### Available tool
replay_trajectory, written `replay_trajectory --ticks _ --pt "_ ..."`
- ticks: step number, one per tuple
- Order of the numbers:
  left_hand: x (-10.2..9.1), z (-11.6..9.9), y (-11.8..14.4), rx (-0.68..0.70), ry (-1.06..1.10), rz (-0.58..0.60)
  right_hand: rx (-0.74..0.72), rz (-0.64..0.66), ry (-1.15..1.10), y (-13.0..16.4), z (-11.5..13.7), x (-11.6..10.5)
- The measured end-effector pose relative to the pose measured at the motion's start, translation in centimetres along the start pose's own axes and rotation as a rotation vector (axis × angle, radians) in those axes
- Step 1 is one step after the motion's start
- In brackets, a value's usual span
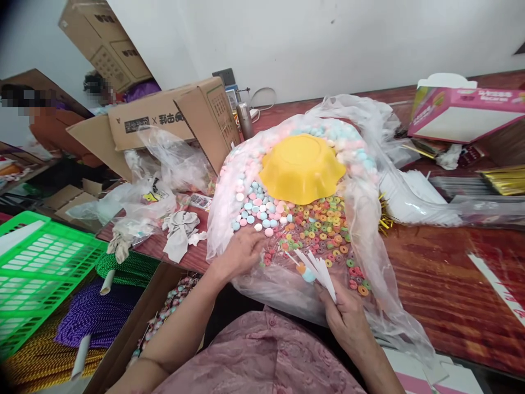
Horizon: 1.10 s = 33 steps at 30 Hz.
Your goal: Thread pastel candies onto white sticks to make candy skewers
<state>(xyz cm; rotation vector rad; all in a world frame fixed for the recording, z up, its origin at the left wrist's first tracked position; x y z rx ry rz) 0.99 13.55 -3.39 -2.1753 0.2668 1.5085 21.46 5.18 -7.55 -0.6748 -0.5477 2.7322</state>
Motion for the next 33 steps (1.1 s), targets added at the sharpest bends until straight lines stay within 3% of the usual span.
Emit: replay_trajectory --ticks 4,8,12,14,17,21,24,27,33 --pt "-1.0 2.6 -1.3 -0.162 -0.109 -0.07 0.058 0.037 -0.036 -0.1 -0.3 0.2" --pt "0.5 2.4 -2.8 -0.184 -0.129 -0.07 0.085 0.041 -0.026 -0.1 -0.8 0.1" --pt "1.2 2.0 -2.5 -0.189 -0.092 -0.129 0.082 0.042 -0.021 0.0 -0.8 0.0" --pt "0.5 2.8 -1.8 -0.214 0.003 -0.213 0.074 0.042 -0.026 0.0 -0.7 -0.1" --pt "-1.5 5.6 -0.6 -0.306 0.113 -0.332 0.078 0.046 -0.032 -0.1 -0.7 -0.2" --pt "-4.3 9.7 0.3 -0.425 0.136 -0.433 0.093 0.051 -0.037 0.0 -1.1 -0.2" --pt "-5.2 10.9 0.1 -0.455 0.129 -0.465 0.087 0.045 -0.034 0.2 -1.4 -0.2" --pt "-4.4 10.4 -1.0 -0.433 0.102 -0.444 0.085 0.043 -0.042 0.3 -1.7 -0.1" --pt "-0.9 8.4 -3.9 -0.319 -0.007 -0.295 0.099 0.043 -0.026 0.6 -2.1 -0.2"
Point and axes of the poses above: each hand's wrist, its own y-axis away from the middle knuckle, its own x-axis out of the palm, z = x × y, the point moved 8 cm from there along -y, towards the middle knuckle, and after that the axes turned 15 degrees about -z, right-handed, at the moved point
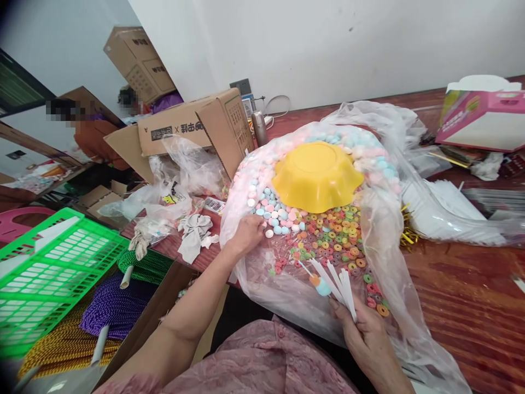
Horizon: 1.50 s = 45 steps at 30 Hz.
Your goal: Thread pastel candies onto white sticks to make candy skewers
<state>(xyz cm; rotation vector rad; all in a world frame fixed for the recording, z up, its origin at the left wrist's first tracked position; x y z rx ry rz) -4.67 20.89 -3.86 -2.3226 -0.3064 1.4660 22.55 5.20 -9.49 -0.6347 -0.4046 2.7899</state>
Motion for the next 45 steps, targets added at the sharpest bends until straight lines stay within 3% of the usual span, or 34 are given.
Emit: replay_trajectory --ticks 3,11,21,26,28,31,35,38,45 --pt "0.7 -0.3 0.2 0.035 -0.049 0.043 0.009 0.0 -0.001 0.1 -0.1 0.0" --pt "0.0 0.3 1.5 0.032 -0.071 0.025 -0.007 -0.013 -0.028 -0.1 0.4 0.0" --pt "-0.5 0.4 2.5 0.058 0.196 -0.013 -0.052 -0.023 0.021 -0.3 0.7 -0.1" --pt "-1.3 -0.2 3.9 -0.049 0.438 -0.069 -0.13 -0.127 -0.009 -0.2 2.0 -0.5" --pt "-1.5 -0.6 4.8 -0.207 0.697 -0.091 -0.166 -0.157 -0.03 0.0 3.2 -0.4" --pt "-0.9 -1.9 6.4 -0.502 1.149 -0.061 -0.189 -0.105 -0.035 0.0 5.1 0.7" --pt "-0.8 -3.8 7.3 -0.668 1.385 -0.072 -0.245 -0.028 -0.033 -0.1 7.2 2.0" --pt "-1.3 -4.4 7.5 -0.671 1.435 -0.119 -0.252 -0.063 -0.04 -0.1 7.6 1.9" --pt "-2.1 -4.9 7.9 -0.532 1.352 -0.171 -0.192 -0.044 -0.085 0.2 7.9 1.7"
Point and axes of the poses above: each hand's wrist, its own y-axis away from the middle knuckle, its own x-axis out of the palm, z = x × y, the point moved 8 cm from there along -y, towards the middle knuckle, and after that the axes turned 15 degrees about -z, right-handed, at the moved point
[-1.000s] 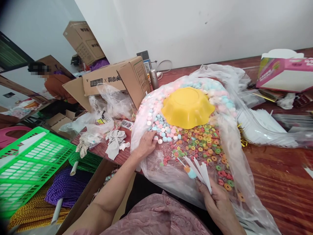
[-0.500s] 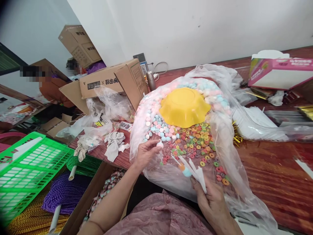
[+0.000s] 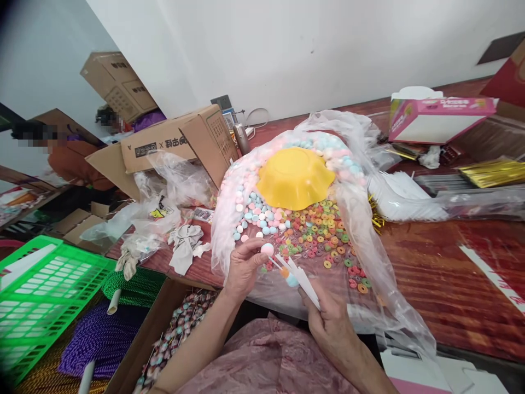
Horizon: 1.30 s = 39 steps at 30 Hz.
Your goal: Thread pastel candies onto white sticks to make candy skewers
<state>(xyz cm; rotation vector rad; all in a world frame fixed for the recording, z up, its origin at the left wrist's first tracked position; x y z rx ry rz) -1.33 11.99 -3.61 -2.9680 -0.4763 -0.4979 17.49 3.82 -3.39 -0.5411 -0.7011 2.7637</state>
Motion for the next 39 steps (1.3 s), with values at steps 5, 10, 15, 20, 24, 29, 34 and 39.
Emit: replay_trajectory --ticks 5,10,15,20,24,29,34,39 --pt "-0.1 -0.5 0.4 0.105 -0.028 0.018 -0.019 -0.012 0.022 0.5 -0.6 0.1" --pt "-0.5 -1.7 0.8 0.298 -0.141 0.005 -0.047 0.007 0.125 1.4 -1.5 0.8" --pt "-0.2 -3.4 1.7 0.578 -0.294 0.014 -0.043 0.042 0.161 1.5 -1.2 1.4" --pt "0.7 -4.6 2.9 0.783 -0.422 0.066 -0.015 0.036 0.133 1.4 -0.6 1.7" --pt "1.0 -5.0 2.9 0.812 -0.458 0.073 0.009 0.036 0.114 1.5 -0.1 2.1" --pt "0.7 -4.8 2.6 0.792 -0.354 -0.001 -0.015 -0.035 0.091 1.2 0.2 2.2" --pt "1.1 -2.8 1.8 0.583 -0.241 0.007 -0.024 -0.087 0.031 0.7 0.2 2.4" --pt "1.2 -1.6 1.7 0.41 -0.205 0.048 -0.034 -0.114 0.043 0.5 0.0 1.6"
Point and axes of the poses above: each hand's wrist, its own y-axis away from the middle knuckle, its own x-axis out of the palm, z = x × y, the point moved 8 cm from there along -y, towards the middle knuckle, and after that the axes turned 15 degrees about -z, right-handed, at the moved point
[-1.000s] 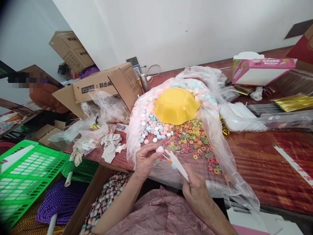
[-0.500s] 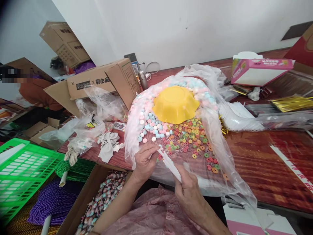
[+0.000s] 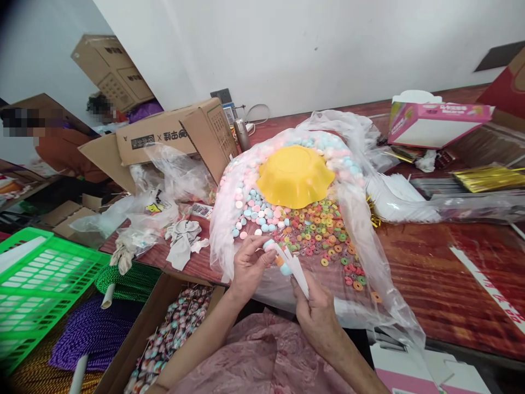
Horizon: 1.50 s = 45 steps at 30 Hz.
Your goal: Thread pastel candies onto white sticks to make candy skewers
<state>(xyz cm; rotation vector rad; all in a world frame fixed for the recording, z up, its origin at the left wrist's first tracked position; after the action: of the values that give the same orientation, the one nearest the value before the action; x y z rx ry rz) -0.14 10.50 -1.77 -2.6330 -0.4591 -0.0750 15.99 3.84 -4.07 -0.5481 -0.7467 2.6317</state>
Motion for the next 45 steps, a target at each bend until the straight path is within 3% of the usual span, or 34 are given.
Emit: replay_trajectory --ticks 4,8,14,19,28,37,45 --pt "0.3 -1.9 0.9 0.186 -0.119 0.11 -0.035 0.017 0.016 0.5 -0.3 -0.2" --pt "-0.1 -2.4 1.6 0.275 -0.198 0.142 -0.027 0.027 -0.027 0.8 -0.6 0.1" --pt "-1.3 -0.9 2.5 0.197 -0.213 0.071 -0.005 0.046 -0.046 0.8 -0.6 0.8" --pt "-0.8 1.0 3.5 0.044 -0.163 -0.011 0.036 -0.007 -0.032 0.5 -0.6 0.2" --pt "3.9 -0.3 4.8 0.09 -0.113 0.266 0.169 -0.059 -0.011 0.4 -2.4 -1.8" --pt "2.5 0.2 4.7 0.046 -0.18 0.266 0.18 0.08 -0.038 0.5 -2.5 -0.8" --pt "3.7 1.4 5.6 0.009 -0.194 0.328 0.146 0.023 0.023 0.7 -2.5 -2.6"
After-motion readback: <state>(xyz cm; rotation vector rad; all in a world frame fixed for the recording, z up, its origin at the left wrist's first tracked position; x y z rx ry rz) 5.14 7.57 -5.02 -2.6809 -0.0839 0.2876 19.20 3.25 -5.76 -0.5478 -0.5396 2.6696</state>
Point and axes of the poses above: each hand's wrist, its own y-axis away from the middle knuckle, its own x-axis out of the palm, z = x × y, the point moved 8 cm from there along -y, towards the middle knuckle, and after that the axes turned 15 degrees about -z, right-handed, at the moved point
